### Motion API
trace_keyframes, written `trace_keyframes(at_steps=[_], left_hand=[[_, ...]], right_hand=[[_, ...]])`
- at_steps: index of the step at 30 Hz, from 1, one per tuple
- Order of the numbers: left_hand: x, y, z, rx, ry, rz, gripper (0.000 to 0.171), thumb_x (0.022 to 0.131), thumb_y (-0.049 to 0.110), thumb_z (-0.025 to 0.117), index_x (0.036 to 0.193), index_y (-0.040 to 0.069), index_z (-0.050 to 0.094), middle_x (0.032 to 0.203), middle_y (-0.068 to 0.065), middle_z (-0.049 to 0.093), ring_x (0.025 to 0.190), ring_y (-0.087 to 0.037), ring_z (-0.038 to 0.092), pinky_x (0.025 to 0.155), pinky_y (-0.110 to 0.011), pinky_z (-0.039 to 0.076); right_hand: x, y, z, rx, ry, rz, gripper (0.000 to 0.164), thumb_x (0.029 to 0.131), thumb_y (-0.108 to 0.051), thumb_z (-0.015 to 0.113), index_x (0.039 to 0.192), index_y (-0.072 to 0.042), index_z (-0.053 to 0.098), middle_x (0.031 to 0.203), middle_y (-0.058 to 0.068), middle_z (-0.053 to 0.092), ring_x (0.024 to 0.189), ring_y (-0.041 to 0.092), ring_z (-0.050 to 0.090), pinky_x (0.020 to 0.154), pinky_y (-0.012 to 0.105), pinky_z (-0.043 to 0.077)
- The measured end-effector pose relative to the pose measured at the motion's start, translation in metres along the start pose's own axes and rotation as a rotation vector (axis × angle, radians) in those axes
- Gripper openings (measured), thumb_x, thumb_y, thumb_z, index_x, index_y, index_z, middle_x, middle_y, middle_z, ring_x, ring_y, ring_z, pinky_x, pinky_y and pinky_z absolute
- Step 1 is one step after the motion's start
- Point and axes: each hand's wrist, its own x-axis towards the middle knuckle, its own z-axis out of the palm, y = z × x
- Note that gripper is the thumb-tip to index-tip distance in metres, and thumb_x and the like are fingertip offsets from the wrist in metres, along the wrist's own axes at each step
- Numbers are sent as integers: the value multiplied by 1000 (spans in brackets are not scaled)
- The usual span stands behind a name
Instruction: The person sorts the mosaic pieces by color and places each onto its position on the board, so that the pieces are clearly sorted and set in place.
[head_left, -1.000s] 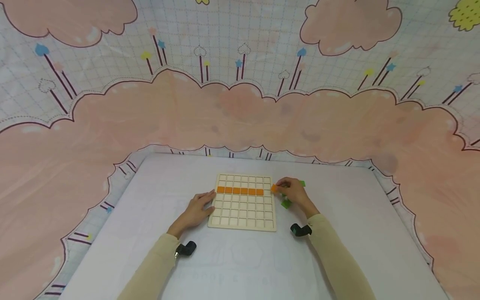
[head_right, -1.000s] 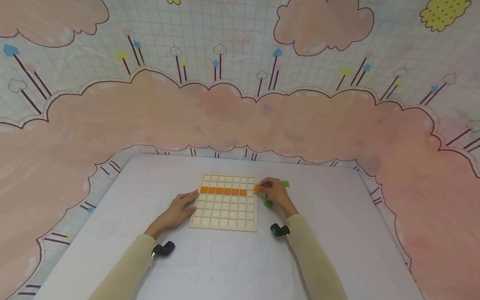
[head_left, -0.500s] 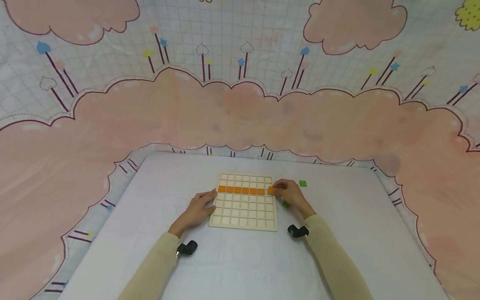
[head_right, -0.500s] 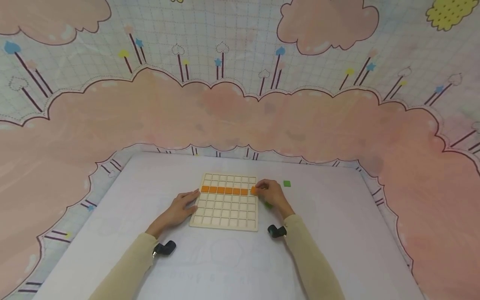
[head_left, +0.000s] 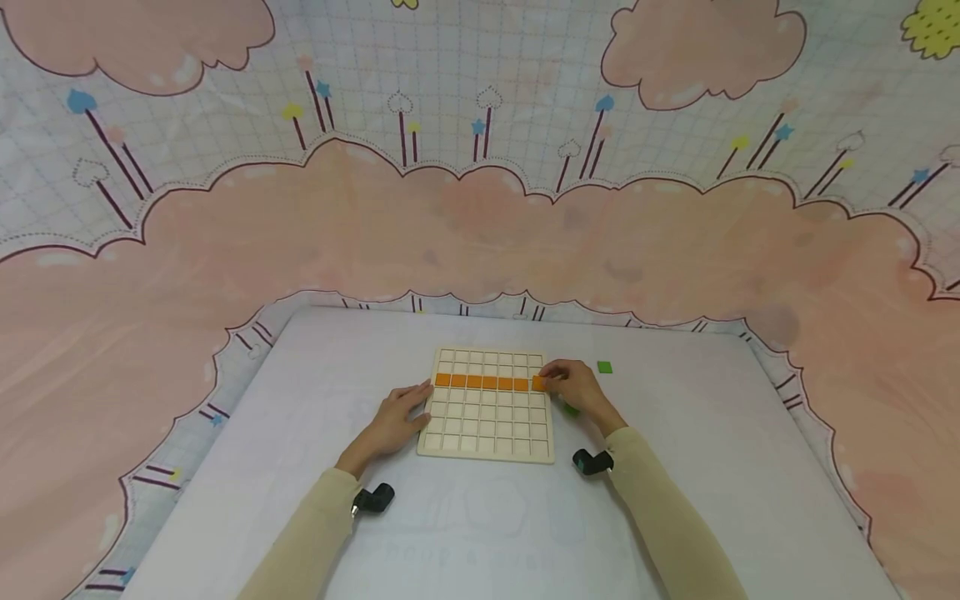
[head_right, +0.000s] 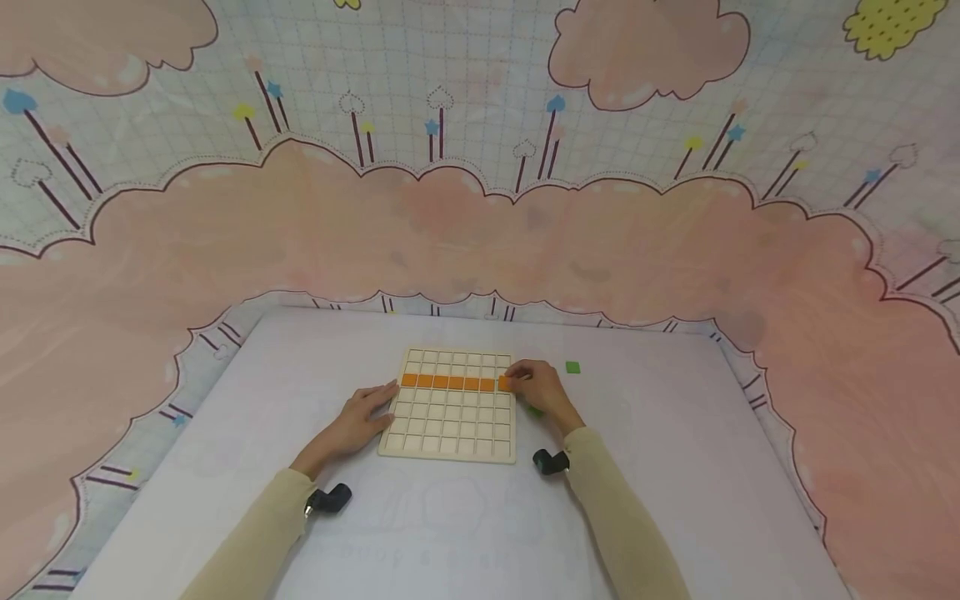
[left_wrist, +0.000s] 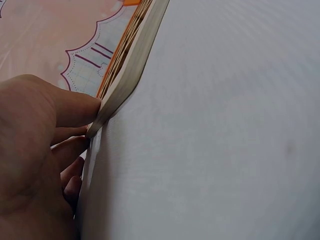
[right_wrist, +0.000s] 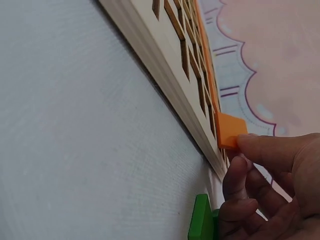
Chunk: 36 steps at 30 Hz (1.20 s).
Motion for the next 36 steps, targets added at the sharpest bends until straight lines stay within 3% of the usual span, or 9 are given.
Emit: trace_keyframes(at_steps=[10, 20, 28, 36], left_hand=[[1, 1, -1, -10, -9, -5, 57, 99, 18, 57, 152, 8, 37, 162, -7, 30, 145, -37, 26, 115, -62, 25], [3, -4, 2, 6, -4, -10, 57, 99, 19, 57, 151, 8, 38, 162, -7, 30, 145, -36, 26, 115, -61, 25], [2, -2, 1, -1, -4, -15, 56, 99, 19, 57, 151, 8, 38, 162, -6, 31, 145, -36, 26, 115, -61, 26], [2, -4, 1, 15, -2, -4, 56, 99, 19, 57, 151, 7, 38, 161, -9, 31, 144, -38, 28, 113, -63, 26]], right_hand=[[-3, 0, 0, -42, 10, -55, 16, 86, -11, 72, 101, -10, 74, 99, 8, 72, 85, 20, 61, 71, 29, 49], [-3, 1, 4, -121, 23, -60, 18, 87, -16, 73, 104, -11, 76, 105, 7, 69, 92, 21, 62, 81, 37, 53], [-6, -1, 1, -101, 30, -58, 23, 91, -20, 69, 112, -12, 73, 108, 8, 69, 94, 22, 61, 77, 33, 52], [-15, -9, -18, -25, 63, -94, 28, 93, -20, 66, 119, -10, 68, 113, 10, 67, 93, 24, 63, 71, 28, 52]])
